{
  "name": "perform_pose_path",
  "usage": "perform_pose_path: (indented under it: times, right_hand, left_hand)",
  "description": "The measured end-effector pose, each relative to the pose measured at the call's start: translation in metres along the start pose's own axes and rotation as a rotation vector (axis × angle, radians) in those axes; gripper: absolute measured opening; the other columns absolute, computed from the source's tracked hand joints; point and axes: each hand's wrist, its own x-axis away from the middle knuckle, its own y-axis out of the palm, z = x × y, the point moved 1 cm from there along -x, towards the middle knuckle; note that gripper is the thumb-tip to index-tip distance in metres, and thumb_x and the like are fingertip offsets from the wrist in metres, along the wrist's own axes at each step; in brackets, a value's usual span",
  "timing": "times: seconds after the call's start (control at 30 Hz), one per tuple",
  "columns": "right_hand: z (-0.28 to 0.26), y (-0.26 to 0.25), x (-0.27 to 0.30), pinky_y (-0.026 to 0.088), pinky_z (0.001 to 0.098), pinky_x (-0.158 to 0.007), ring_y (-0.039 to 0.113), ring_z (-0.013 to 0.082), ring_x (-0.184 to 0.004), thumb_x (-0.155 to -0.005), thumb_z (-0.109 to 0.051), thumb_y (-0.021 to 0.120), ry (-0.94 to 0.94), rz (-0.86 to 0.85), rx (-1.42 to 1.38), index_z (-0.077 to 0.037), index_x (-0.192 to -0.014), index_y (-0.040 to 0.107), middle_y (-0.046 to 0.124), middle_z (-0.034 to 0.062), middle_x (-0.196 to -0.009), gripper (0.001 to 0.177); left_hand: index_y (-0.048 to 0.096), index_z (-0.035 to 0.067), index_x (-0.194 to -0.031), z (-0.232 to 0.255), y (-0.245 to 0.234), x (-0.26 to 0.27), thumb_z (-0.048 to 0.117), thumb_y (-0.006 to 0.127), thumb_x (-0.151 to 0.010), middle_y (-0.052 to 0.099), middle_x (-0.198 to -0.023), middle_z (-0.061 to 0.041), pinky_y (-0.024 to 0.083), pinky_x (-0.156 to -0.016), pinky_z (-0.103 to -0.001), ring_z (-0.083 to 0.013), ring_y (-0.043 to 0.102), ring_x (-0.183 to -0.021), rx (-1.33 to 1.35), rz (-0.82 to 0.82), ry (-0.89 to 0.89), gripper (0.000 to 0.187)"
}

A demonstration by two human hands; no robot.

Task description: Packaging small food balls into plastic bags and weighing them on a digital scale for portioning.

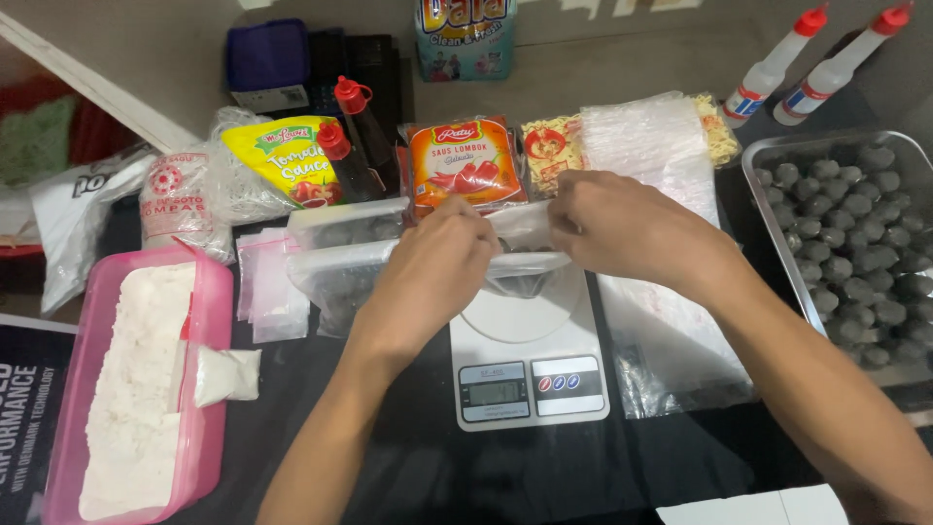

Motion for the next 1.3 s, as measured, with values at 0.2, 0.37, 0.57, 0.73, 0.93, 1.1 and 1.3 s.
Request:
perform_pose_path:
  times: [0.2, 0.37, 0.57, 0.73, 0.93, 1.1, 1.3]
  right_hand:
    - [-0.034, -0.015, 0.013, 0.063, 0.0534, -0.077, 0.074, 0.039, -0.094, -0.091, -0.029, 0.07, 0.078, 0.033, 0.044, -0.008, -0.096, 0.082, 0.07, 0.014, -0.106, 0.025]
    - [-0.024, 0.006, 0.0, 0.062, 0.0591, -0.077, 0.073, 0.0441, -0.096, -0.088, -0.031, 0.074, 0.046, 0.044, 0.086, -0.008, -0.096, 0.082, 0.07, 0.0155, -0.113, 0.025]
    - [-0.027, 0.014, -0.001, 0.06, 0.0642, -0.084, 0.071, 0.0486, -0.106, -0.084, -0.021, 0.079, 0.071, -0.084, 0.116, -0.01, -0.125, 0.07, 0.06, 0.0171, -0.135, 0.043]
    - [-0.037, 0.02, -0.006, 0.059, 0.0649, -0.085, 0.071, 0.0496, -0.105, -0.085, -0.016, 0.079, 0.107, -0.125, 0.177, -0.011, -0.132, 0.064, 0.057, 0.0163, -0.137, 0.05]
    - [-0.038, 0.026, -0.007, 0.059, 0.0646, -0.085, 0.072, 0.0503, -0.101, -0.087, -0.011, 0.075, 0.106, -0.12, 0.205, -0.007, -0.14, 0.056, 0.057, 0.0175, -0.137, 0.056]
    - [-0.049, 0.011, 0.003, 0.058, 0.0667, -0.086, 0.07, 0.0532, -0.103, -0.088, -0.005, 0.068, 0.049, -0.095, 0.123, -0.002, -0.136, 0.058, 0.056, 0.0195, -0.14, 0.049]
    - [-0.026, 0.019, 0.007, 0.061, 0.0619, -0.083, 0.072, 0.0478, -0.102, -0.093, -0.011, 0.062, -0.005, -0.013, 0.101, -0.012, -0.119, 0.074, 0.064, 0.0142, -0.125, 0.029]
  left_hand:
    - [0.078, 0.002, -0.092, 0.019, -0.005, -0.001, 0.019, 0.057, -0.095, 0.068, -0.101, -0.015, 0.061, -0.075, -0.057, -0.0447, 0.075, -0.085, 0.01, 0.097, -0.042, 0.027]
    - [0.076, -0.005, -0.094, 0.021, 0.0, 0.002, 0.007, 0.057, -0.094, 0.067, -0.103, -0.022, 0.06, -0.076, -0.063, -0.0518, 0.072, -0.087, 0.003, 0.113, 0.004, 0.023]
    - [0.07, -0.009, -0.115, 0.038, -0.01, 0.014, -0.003, 0.06, -0.085, 0.054, -0.121, -0.022, 0.058, -0.08, -0.07, -0.0583, 0.069, -0.096, 0.054, -0.035, -0.022, 0.032]
    - [0.066, -0.011, -0.121, 0.04, -0.009, 0.018, -0.006, 0.059, -0.082, 0.049, -0.126, -0.023, 0.056, -0.082, -0.073, -0.0614, 0.068, -0.097, 0.008, -0.061, -0.001, 0.04]
    - [0.059, -0.016, -0.125, 0.03, 0.01, 0.011, -0.007, 0.065, -0.081, 0.045, -0.131, -0.031, 0.056, -0.074, -0.074, -0.0566, 0.068, -0.095, -0.133, -0.044, -0.03, 0.045]
    - [0.056, -0.014, -0.129, 0.023, 0.015, 0.01, 0.006, 0.068, -0.087, 0.045, -0.132, -0.031, 0.055, -0.076, -0.075, -0.0526, 0.067, -0.101, -0.187, -0.041, -0.085, 0.048]
    - [0.059, -0.009, -0.126, 0.025, 0.003, 0.01, 0.013, 0.065, -0.089, 0.045, -0.13, -0.027, 0.056, -0.074, -0.071, -0.0527, 0.068, -0.097, -0.14, -0.057, -0.04, 0.044]
